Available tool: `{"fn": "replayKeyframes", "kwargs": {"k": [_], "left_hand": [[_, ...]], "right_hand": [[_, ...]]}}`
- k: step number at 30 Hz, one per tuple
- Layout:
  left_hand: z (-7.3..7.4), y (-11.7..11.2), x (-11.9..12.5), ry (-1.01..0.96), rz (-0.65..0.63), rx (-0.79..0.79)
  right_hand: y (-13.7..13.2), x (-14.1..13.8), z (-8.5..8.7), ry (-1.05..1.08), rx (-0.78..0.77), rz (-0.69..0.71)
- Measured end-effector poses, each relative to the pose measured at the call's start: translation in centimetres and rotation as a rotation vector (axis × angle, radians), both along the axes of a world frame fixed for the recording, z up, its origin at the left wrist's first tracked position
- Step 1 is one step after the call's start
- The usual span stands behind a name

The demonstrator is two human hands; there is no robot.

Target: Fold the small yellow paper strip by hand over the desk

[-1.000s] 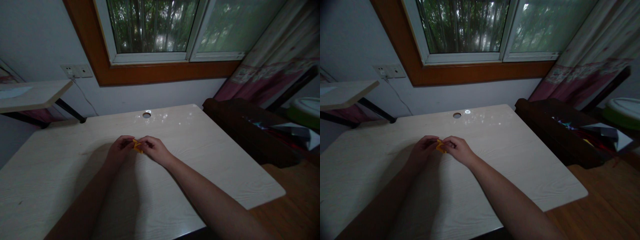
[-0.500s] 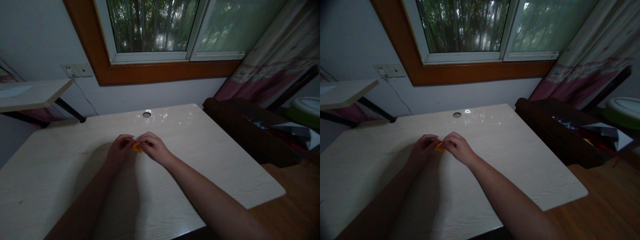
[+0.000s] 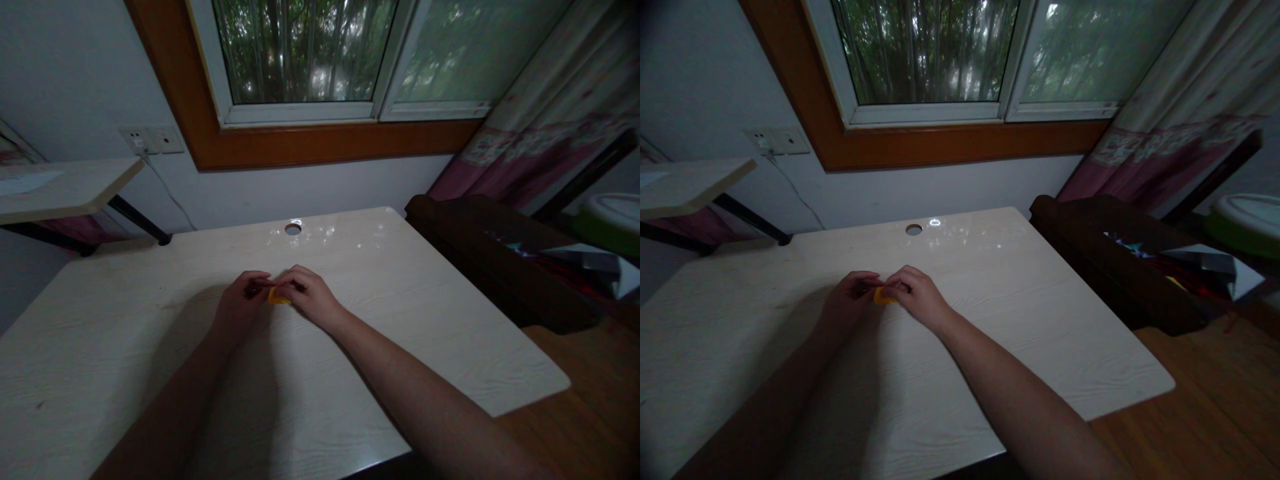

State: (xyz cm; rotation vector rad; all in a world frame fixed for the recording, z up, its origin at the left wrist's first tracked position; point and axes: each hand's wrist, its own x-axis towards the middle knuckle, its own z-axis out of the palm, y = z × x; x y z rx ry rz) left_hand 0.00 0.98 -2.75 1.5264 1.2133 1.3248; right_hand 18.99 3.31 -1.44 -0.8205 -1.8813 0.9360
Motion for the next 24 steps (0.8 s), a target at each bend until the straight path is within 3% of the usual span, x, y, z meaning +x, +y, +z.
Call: {"fn": "replayKeyframes", "kwargs": {"k": [5, 14, 18, 24], "left_hand": [[-0.2, 0.0, -0.2, 0.151, 0.010, 0.069], [0.5, -0.3, 0.0, 0.324, 0.055, 0.234], [0.7, -0.5, 0.1, 0.352, 0.088, 0.281], [0.5, -0.4, 0.2, 0.343, 0.016, 0.305]], "right_hand": [[0.1, -0.3, -0.5, 0.040, -0.171, -0.016], [0.4, -0.6, -1.2, 0.251, -0.524, 0.115], [0.5, -0.6, -1.6, 0.270, -0.547, 0.123], [0.7, -0.7, -2.0, 0.288, -0.492, 0.038]]}}
